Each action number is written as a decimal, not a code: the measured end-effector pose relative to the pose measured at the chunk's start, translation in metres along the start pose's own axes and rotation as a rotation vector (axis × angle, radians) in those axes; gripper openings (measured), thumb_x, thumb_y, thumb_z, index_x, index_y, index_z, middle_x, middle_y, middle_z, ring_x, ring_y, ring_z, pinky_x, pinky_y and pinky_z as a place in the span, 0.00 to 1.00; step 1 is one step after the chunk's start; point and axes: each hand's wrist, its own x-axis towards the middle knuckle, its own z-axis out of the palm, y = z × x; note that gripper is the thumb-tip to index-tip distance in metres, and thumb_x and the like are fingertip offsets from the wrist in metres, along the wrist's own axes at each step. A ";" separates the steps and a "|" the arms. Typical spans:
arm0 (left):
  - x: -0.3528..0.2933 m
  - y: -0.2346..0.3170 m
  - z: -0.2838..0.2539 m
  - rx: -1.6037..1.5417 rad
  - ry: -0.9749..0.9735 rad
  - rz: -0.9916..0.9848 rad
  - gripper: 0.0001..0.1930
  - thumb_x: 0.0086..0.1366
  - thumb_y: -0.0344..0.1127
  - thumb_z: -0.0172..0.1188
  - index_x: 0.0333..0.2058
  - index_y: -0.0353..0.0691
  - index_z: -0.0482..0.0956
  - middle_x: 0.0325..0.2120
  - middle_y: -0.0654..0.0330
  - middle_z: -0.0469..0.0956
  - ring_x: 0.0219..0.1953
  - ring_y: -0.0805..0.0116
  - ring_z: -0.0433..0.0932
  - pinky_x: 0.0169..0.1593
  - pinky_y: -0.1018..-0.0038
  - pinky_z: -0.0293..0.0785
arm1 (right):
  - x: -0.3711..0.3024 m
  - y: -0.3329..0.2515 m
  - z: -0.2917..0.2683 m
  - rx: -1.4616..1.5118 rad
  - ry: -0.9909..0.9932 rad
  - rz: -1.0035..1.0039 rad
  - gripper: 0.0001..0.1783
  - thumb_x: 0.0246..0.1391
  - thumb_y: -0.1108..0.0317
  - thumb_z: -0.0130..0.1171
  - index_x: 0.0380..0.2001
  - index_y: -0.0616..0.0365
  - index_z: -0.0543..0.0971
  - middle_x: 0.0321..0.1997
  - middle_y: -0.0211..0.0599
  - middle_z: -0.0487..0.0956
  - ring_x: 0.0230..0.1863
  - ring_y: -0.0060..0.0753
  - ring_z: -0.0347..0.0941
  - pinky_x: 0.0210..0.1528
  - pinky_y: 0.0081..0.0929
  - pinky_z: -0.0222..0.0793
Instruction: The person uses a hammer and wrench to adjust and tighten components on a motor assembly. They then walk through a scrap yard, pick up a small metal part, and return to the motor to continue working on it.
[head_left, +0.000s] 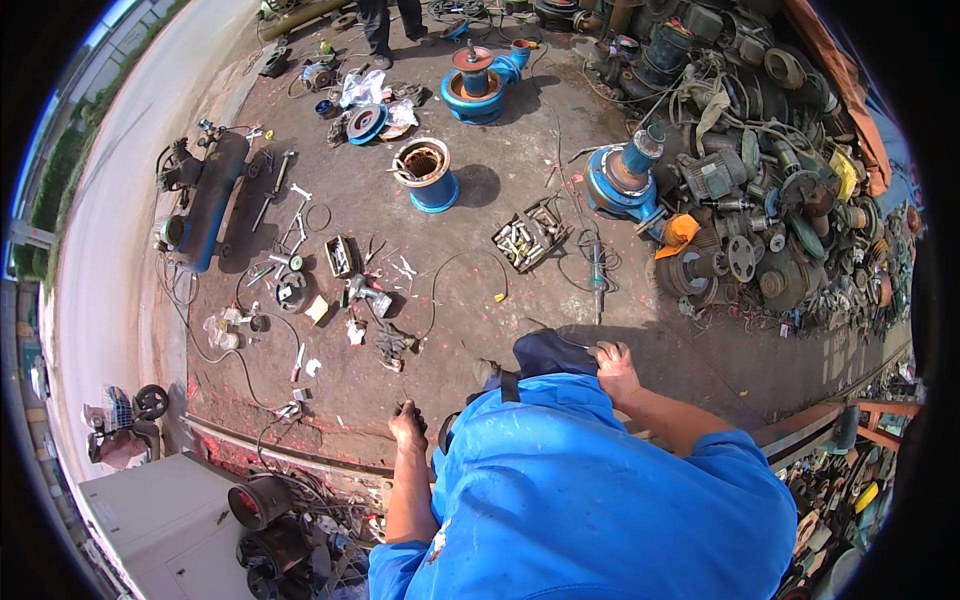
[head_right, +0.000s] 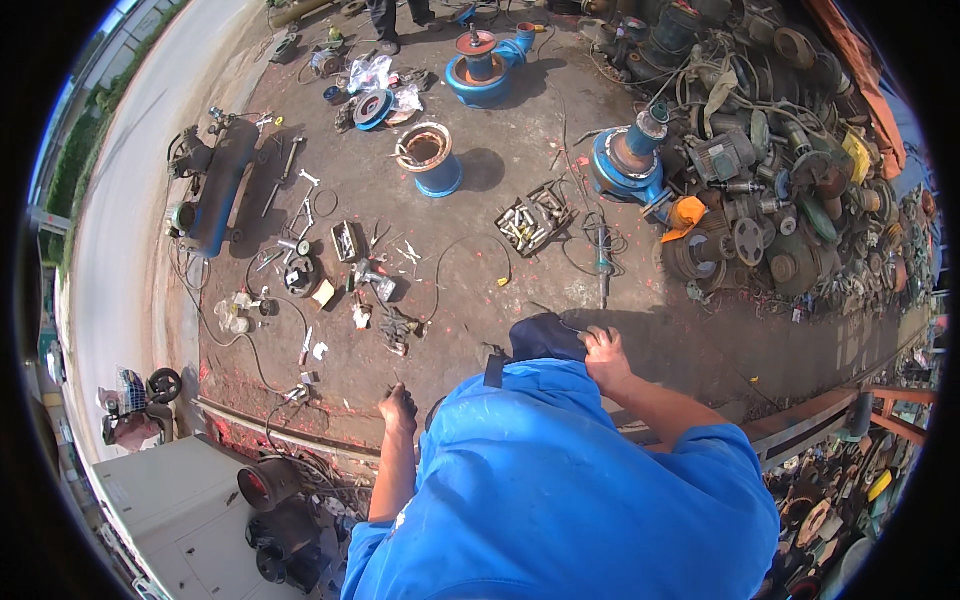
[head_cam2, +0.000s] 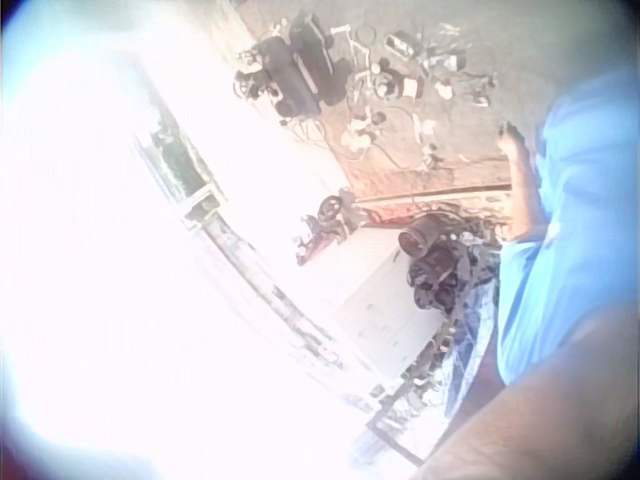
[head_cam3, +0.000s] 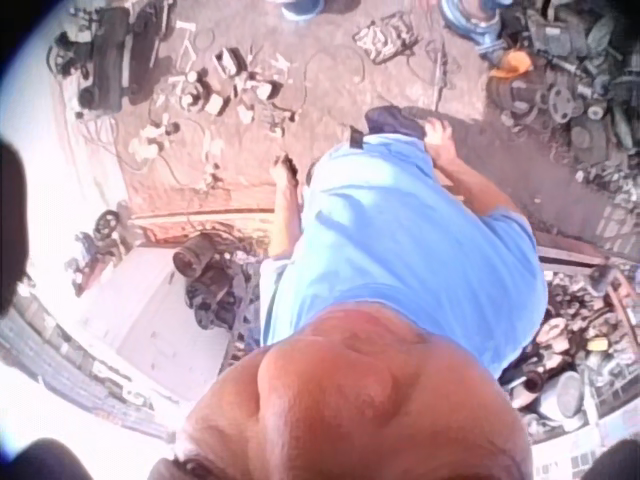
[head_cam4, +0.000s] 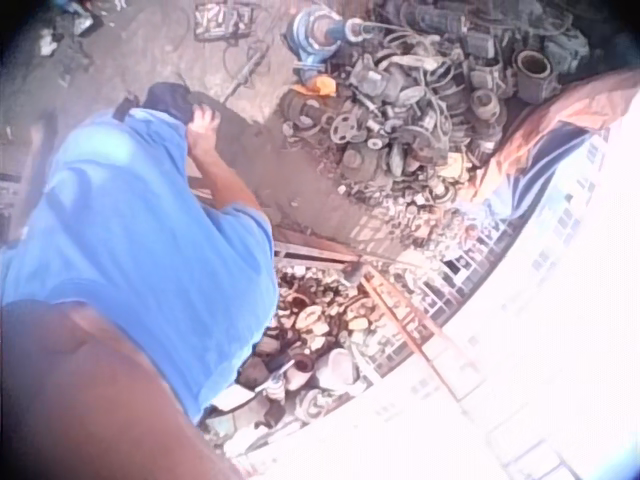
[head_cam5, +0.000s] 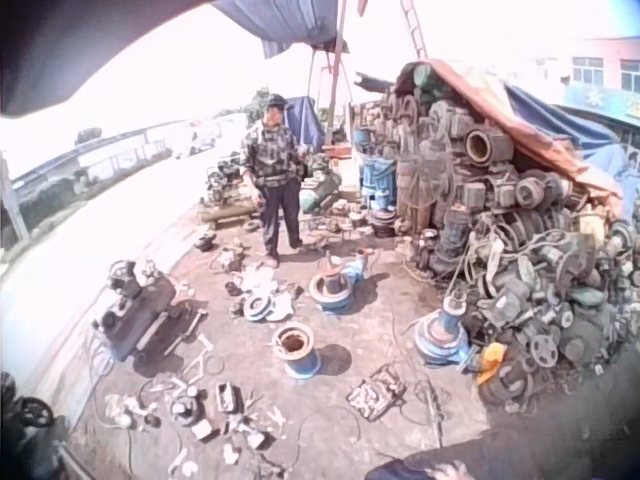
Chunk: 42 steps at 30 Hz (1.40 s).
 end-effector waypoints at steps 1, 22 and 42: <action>0.001 -0.001 -0.002 -0.008 0.006 0.001 0.08 0.65 0.36 0.59 0.28 0.46 0.70 0.17 0.68 0.69 0.13 0.77 0.63 0.16 0.78 0.58 | 0.001 0.000 -0.004 0.053 0.013 0.002 0.15 0.47 0.65 0.57 0.37 0.61 0.82 0.60 0.42 0.71 0.67 0.47 0.59 0.66 0.56 0.52; -0.010 0.051 0.044 -0.330 -0.481 -0.078 0.04 0.65 0.31 0.57 0.37 0.40 0.74 0.22 0.65 0.69 0.22 0.72 0.68 0.26 0.74 0.66 | 0.060 0.000 -0.288 0.331 -0.560 0.194 0.17 0.47 0.61 0.67 0.32 0.65 0.78 0.26 0.54 0.77 0.33 0.52 0.76 0.38 0.41 0.72; -0.167 0.141 0.056 -0.827 -0.559 0.335 0.16 0.66 0.51 0.62 0.33 0.44 0.74 0.21 0.69 0.67 0.22 0.76 0.64 0.28 0.76 0.59 | 0.114 -0.147 -0.201 1.681 -0.232 -0.117 0.25 0.55 0.65 0.65 0.53 0.67 0.72 0.48 0.47 0.79 0.50 0.38 0.77 0.53 0.39 0.74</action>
